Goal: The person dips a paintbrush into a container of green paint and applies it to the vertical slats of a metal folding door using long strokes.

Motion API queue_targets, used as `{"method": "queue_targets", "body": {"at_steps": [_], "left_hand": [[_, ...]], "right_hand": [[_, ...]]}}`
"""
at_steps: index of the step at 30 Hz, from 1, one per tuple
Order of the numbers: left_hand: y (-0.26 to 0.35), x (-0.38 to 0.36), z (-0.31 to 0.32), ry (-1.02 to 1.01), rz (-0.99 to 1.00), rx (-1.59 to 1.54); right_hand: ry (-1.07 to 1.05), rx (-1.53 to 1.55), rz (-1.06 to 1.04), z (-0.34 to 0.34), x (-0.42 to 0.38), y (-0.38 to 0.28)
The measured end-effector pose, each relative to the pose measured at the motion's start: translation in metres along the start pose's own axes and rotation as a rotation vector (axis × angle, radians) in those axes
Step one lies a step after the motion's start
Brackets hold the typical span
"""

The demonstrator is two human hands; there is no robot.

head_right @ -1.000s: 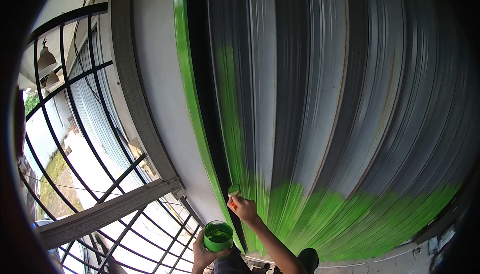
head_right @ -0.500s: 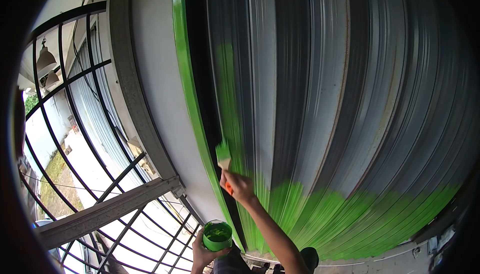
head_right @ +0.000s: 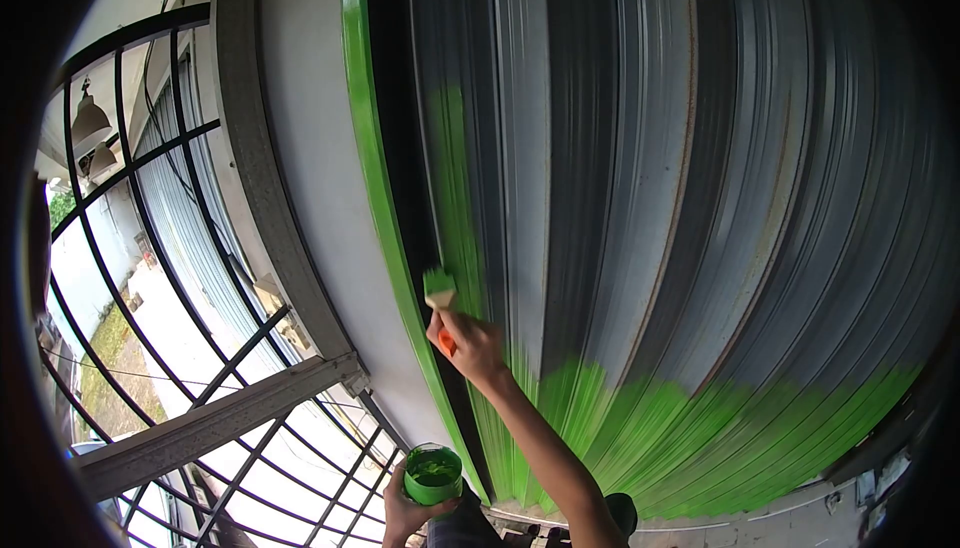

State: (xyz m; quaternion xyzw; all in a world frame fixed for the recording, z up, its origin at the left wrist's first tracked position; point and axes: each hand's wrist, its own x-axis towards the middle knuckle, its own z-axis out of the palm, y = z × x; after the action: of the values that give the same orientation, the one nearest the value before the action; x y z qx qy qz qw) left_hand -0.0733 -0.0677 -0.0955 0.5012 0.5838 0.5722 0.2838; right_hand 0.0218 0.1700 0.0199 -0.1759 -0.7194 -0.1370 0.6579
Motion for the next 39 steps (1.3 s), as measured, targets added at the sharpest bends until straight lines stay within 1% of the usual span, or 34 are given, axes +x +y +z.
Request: {"method": "queue_targets", "body": {"at_steps": [1,3,5,8,9,11,14,15,17,18,20,21,22,24,25,27,28,31,33,35,38,39], "left_hand": [[-0.003,0.000,0.000,-0.005,0.002,0.012],[-0.011,0.000,0.001,-0.011,0.009,0.034],[-0.009,0.000,0.002,-0.004,0.010,0.042],[-0.002,0.000,0.001,-0.012,-0.013,0.022],[0.000,-0.001,0.000,-0.014,-0.024,0.009],[0.000,0.001,-0.001,-0.015,-0.008,0.006],[-0.002,-0.001,-0.002,-0.012,-0.005,0.044],[-0.002,-0.001,-0.002,-0.012,-0.005,0.063],[0.000,-0.002,-0.001,-0.018,-0.014,0.022],[0.000,-0.002,0.000,-0.020,-0.018,0.000],[-0.002,-0.004,0.002,-0.038,-0.003,-0.007],[-0.003,-0.003,0.003,-0.046,0.007,-0.010],[-0.004,-0.004,0.004,-0.048,0.006,-0.014],[-0.006,-0.004,0.006,-0.050,0.008,-0.023],[-0.005,-0.003,0.006,-0.054,0.001,-0.021],[-0.002,-0.003,0.007,-0.064,-0.014,-0.017],[0.001,-0.003,0.007,-0.071,-0.018,-0.022],[0.005,-0.001,0.007,-0.082,-0.023,-0.018],[0.002,-0.001,0.007,-0.075,-0.019,0.012],[0.000,0.000,0.005,-0.068,-0.005,0.033],[-0.009,0.000,0.003,-0.057,0.007,0.023],[-0.011,-0.001,0.003,-0.056,0.010,0.012]], "right_hand": [[0.072,0.016,-0.022,-0.006,0.021,-0.005],[0.184,0.039,-0.070,-0.008,0.034,-0.008],[0.050,-0.005,-0.050,-0.005,0.007,-0.001],[-0.093,-0.051,-0.027,0.004,-0.071,0.007],[-0.151,-0.026,0.028,0.003,-0.098,0.003],[-0.271,-0.070,0.040,-0.001,-0.133,-0.005],[-0.401,-0.092,0.125,0.002,-0.136,-0.005],[-0.433,-0.093,0.163,0.004,-0.127,-0.002],[-0.424,-0.089,0.208,0.009,-0.084,0.008],[-0.418,-0.091,0.182,0.009,-0.057,0.014],[-0.163,0.017,0.116,0.005,0.013,0.012],[-0.137,-0.047,0.110,-0.001,0.042,0.010],[-0.006,0.007,0.071,-0.005,0.069,0.006],[0.120,0.046,0.012,-0.016,0.101,0.006],[0.136,0.051,0.014,-0.017,0.100,0.008],[0.168,0.061,0.017,-0.018,0.091,0.013],[0.114,0.053,0.017,-0.018,0.074,0.016],[-0.057,0.052,-0.028,-0.016,-0.013,0.020],[-0.174,0.049,0.063,-0.014,-0.082,0.019],[-0.254,0.064,0.141,-0.020,-0.126,0.015],[-0.394,0.019,0.316,-0.023,-0.141,0.025],[-0.348,0.021,0.325,-0.022,-0.125,0.031]]}}
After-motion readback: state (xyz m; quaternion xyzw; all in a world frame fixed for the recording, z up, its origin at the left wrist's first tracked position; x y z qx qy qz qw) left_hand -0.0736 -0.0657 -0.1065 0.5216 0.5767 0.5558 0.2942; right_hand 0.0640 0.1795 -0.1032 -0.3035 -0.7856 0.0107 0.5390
